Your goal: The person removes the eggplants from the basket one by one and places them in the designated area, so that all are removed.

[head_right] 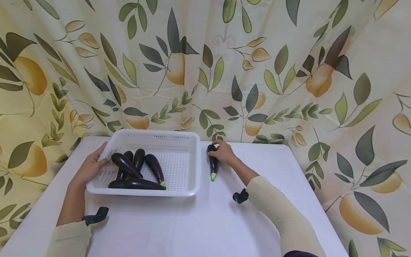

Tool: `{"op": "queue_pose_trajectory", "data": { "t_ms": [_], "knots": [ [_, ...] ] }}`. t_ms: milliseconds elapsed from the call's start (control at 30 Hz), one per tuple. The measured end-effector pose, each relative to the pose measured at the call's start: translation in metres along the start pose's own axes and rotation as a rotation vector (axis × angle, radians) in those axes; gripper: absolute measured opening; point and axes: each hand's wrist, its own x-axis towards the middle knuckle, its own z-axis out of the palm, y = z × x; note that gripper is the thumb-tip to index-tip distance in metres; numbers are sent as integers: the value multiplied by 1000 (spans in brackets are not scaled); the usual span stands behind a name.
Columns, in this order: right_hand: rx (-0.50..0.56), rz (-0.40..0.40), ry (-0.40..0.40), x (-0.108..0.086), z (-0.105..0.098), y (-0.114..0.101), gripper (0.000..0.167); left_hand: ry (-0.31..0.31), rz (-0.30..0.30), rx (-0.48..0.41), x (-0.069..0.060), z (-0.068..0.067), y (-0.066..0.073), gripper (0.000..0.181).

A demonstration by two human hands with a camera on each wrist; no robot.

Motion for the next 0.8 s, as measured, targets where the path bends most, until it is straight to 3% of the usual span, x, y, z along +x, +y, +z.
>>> {"op": "queue_pose_trajectory", "data": {
  "t_ms": [233, 800],
  "knots": [
    [-3, -9, -6, 3, 2, -1, 66, 4, 6, -3, -1, -1, 2, 68],
    [1, 1, -2, 1, 2, -2, 63, -3, 16, -16, 1, -1, -1, 68]
  ]
}}
